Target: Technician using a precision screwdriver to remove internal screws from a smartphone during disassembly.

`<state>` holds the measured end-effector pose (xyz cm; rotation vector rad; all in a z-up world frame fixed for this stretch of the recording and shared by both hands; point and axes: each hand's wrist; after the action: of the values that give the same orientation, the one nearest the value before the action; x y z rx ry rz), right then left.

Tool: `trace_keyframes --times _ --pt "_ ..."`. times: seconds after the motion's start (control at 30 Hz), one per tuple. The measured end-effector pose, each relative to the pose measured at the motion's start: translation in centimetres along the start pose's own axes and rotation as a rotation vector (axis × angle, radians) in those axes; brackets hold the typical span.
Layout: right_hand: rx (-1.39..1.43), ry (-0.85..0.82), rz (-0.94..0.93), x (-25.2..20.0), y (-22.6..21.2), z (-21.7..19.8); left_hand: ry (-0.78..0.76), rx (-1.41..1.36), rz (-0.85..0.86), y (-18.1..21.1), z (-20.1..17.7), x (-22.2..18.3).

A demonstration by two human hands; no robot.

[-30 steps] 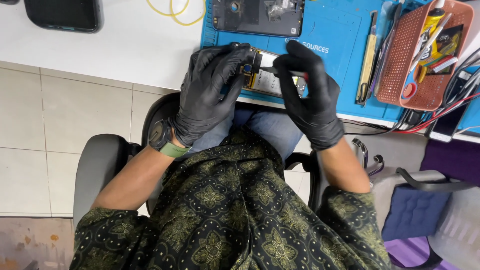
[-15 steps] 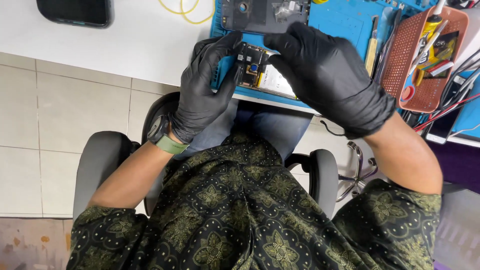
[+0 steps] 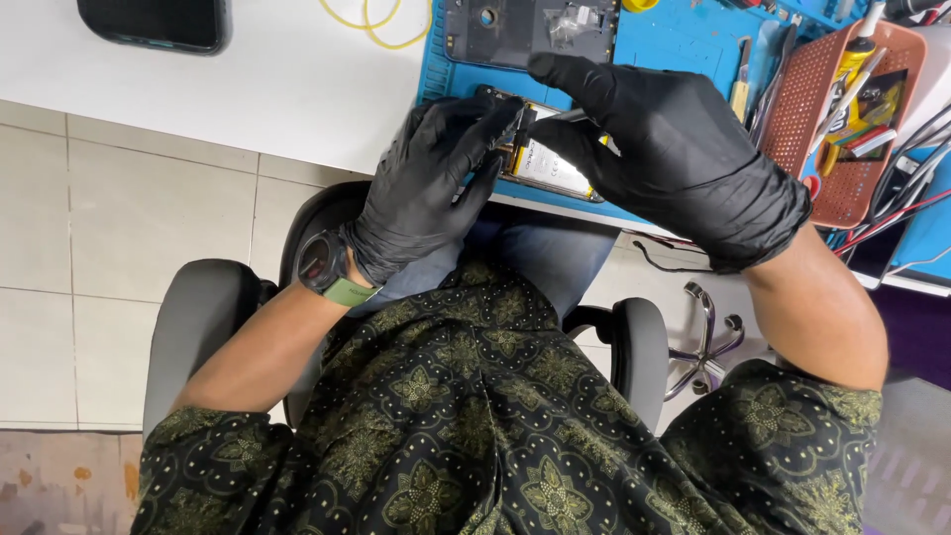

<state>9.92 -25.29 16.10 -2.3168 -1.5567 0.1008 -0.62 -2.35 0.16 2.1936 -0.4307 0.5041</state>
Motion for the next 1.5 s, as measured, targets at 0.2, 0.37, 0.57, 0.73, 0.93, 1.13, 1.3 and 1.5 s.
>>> trace_keyframes --times 0.2,0.37,0.57,0.73,0.93,1.13,1.3,1.5 --pt "-0.036 -0.15 0.061 0.5 0.0 0.0 0.018 -0.027 0.02 0.2 -0.2 0.3" --pt "0.054 -0.178 0.07 1.1 0.0 -0.7 0.032 0.011 0.018 0.7 -0.6 0.8" --pt "-0.216 -0.023 -0.027 -0.4 1.1 1.0 0.036 0.038 0.019 0.7 -0.5 0.6" --pt "0.045 -0.21 0.125 0.9 -0.4 0.4 0.054 -0.016 0.037 0.8 -0.5 0.9" --pt "-0.281 0.013 0.008 0.3 0.7 1.6 0.052 0.088 0.006 0.6 -0.7 0.6" --pt "-0.248 0.19 -0.117 0.5 0.8 2.7 0.057 0.06 0.037 0.8 -0.3 0.4" --pt "0.03 -0.032 0.073 1.3 0.5 2.0 0.048 0.014 0.033 0.7 -0.5 0.8" --pt "0.256 -0.132 0.112 2.3 -0.2 0.2 -0.038 -0.106 0.006 0.5 -0.9 1.0"
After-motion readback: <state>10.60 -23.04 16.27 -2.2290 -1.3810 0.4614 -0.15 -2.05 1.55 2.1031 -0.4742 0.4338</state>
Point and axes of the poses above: each hand's wrist, its own x-axis towards the middle knuckle, its own z-axis out of the palm, y = z × x, and after that the axes turned 4 degrees about -z, right-handed
